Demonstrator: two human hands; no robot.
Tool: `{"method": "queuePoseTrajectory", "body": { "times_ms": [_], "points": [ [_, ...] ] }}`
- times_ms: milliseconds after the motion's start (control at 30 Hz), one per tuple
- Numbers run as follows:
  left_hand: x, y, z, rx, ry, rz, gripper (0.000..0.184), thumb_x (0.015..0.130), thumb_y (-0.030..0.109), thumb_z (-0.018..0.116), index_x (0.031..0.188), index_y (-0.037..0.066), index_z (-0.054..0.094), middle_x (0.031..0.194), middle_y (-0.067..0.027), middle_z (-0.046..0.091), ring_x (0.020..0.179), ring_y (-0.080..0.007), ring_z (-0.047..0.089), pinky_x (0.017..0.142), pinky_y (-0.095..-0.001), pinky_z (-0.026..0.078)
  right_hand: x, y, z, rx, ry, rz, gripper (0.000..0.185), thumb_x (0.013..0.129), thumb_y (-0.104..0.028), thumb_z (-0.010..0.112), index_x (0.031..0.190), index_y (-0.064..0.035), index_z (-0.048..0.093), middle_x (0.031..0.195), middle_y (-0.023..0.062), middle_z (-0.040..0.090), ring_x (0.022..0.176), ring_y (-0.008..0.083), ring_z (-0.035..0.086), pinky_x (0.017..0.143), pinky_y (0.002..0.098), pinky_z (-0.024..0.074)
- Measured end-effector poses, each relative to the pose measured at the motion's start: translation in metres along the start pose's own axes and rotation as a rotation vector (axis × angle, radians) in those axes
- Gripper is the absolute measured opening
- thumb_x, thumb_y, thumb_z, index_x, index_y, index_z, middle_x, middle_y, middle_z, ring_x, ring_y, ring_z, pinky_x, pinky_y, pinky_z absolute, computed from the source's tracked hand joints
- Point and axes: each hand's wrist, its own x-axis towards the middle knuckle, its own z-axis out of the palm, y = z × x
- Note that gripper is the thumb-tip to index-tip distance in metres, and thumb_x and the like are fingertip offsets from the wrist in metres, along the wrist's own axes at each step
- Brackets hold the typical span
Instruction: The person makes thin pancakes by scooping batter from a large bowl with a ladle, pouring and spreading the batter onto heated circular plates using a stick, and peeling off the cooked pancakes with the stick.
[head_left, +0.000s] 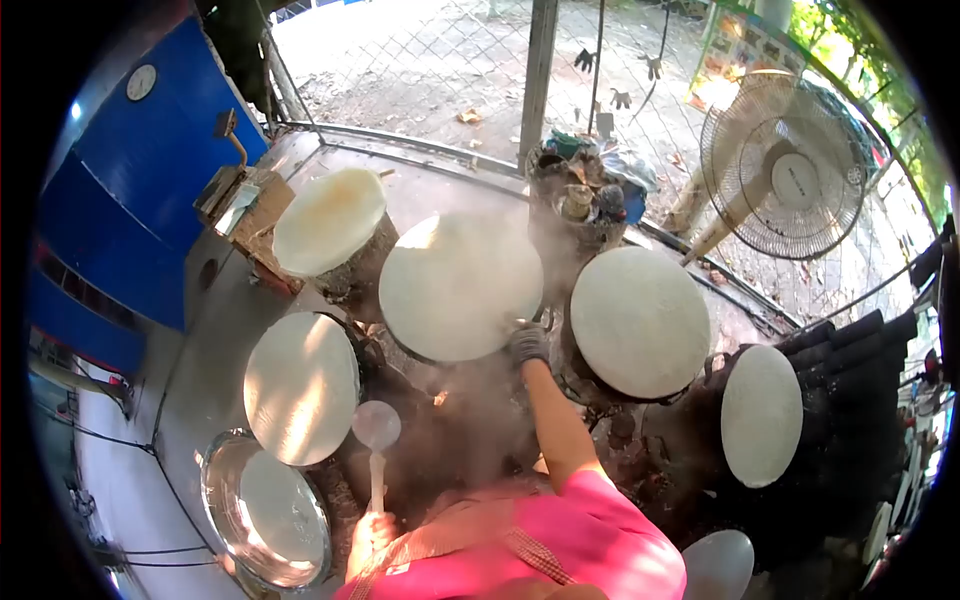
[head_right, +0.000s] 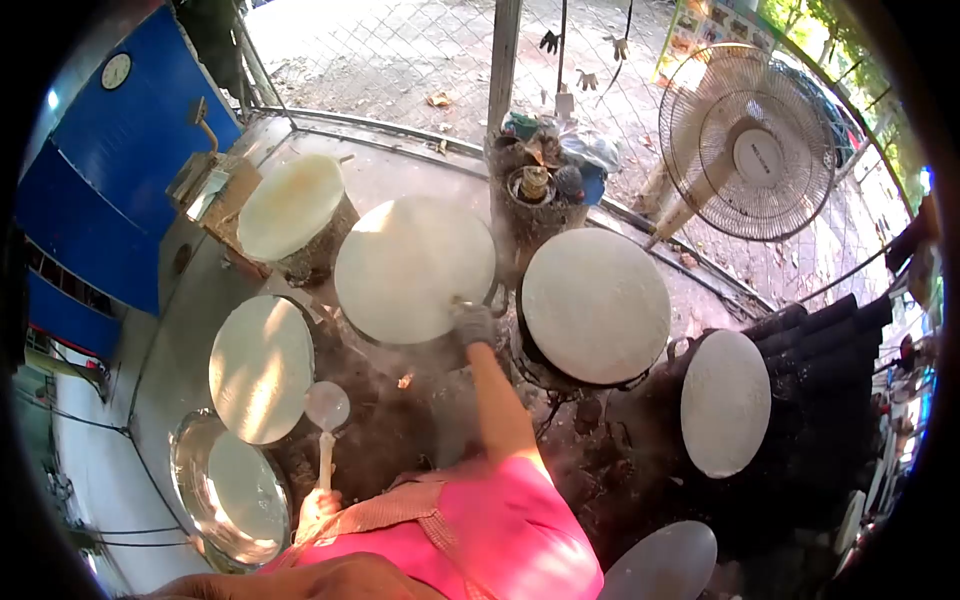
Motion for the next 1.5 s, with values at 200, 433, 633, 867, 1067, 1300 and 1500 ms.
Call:
{"method": "queuePoseTrajectory", "body": {
  "times_ms": [200,433,633,867,1067,1300,1500],
  "points": [
    [-0.026,0.01,0.008,0.338,0.054,0.047,0.026,0.083,0.02,0.036,0.059,0.01,0.036,0.043,0.0008,0.026,0.034,-0.0112,0.026,0.031,-0.0245,0.023,-0.074,-0.005,-0.116,-0.032,-0.137,-0.013,0.026,0.081,-0.021,0.036,0.094,-0.0116,0.056,0.086,0.0054,0.059,0.078,0.0168,0.056,0.067,0.0328,0.0462],
    [-0.018,0.01,0.029,0.018,-0.174,0.018,0.025,0.082,0.017,0.033,0.059,0.01,0.037,0.051,-0.0017,0.032,0.036,-0.0117,0.03,0.033,-0.0249,0.029,-0.098,-0.032,-0.025,0.064,0.019,0.181,0.019,0.078,-0.018,0.042,0.076,-0.0083,0.058,0.077,0.0058,0.061,0.069,0.0178,0.058,0.055,0.0337,0.0462],
    [-0.016,0.03,0.017,0.005,-0.18,0.074,0.023,0.081,0.021,0.035,0.061,0.01,0.038,0.057,-0.0012,0.035,0.04,-0.0112,0.034,0.036,-0.0244,0.031,-0.019,0.025,-0.088,0.101,0.094,0.252,0.019,0.077,-0.021,0.044,0.077,-0.0087,0.059,0.076,0.0093,0.06,0.068,0.0235,0.058,0.055,0.0378,0.0454],
    [0.042,0.081,0.061,0.453,0.272,0.392,0.028,0.081,0.02,0.035,0.054,0.016,0.033,0.047,0.0038,0.03,0.029,-0.0084,0.026,0.024,-0.0221,0.021,-0.049,0.037,-0.085,0.107,-0.015,0.104,0.023,0.077,-0.028,0.045,0.082,-0.0118,0.059,0.078,0.0121,0.06,0.071,0.0281,0.057,0.061,0.0411,0.0447],
    [0.112,0.093,0.161,0.359,-0.07,0.274,0.014,0.083,0.013,0.037,0.069,0.01,0.038,0.048,0.002,0.03,0.033,-0.0087,0.029,0.027,-0.022,0.023,-0.099,0.016,-0.107,0.188,0.036,0.094,0.027,0.077,-0.035,0.045,0.087,-0.0145,0.06,0.08,0.0146,0.059,0.074,0.0321,0.056,0.065,0.0439,0.0442],
    [0.189,0.053,0.199,0.659,-0.002,0.424,0.013,0.08,0.014,0.043,0.071,0.007,0.037,0.051,0.0005,0.031,0.035,-0.0074,0.029,0.029,-0.0195,0.023,-0.156,-0.018,-0.076,0.41,0.255,0.297,0.026,0.078,-0.035,0.046,0.08,-0.0129,0.059,0.069,0.0134,0.057,0.061,0.0291,0.055,0.055,0.04,0.0435],
    [0.162,0.049,0.185,0.447,-0.12,-0.01,0.013,0.082,0.024,0.046,0.077,0.012,0.041,0.043,0.003,0.026,0.03,-0.008,0.025,0.027,-0.0205,0.022,-0.183,-0.065,0.006,-0.39,0.428,0.386,0.027,0.078,-0.035,0.049,0.073,-0.0106,0.059,0.06,0.0109,0.055,0.05,0.0247,0.053,0.046,0.0353,0.0422]
  ]
}}
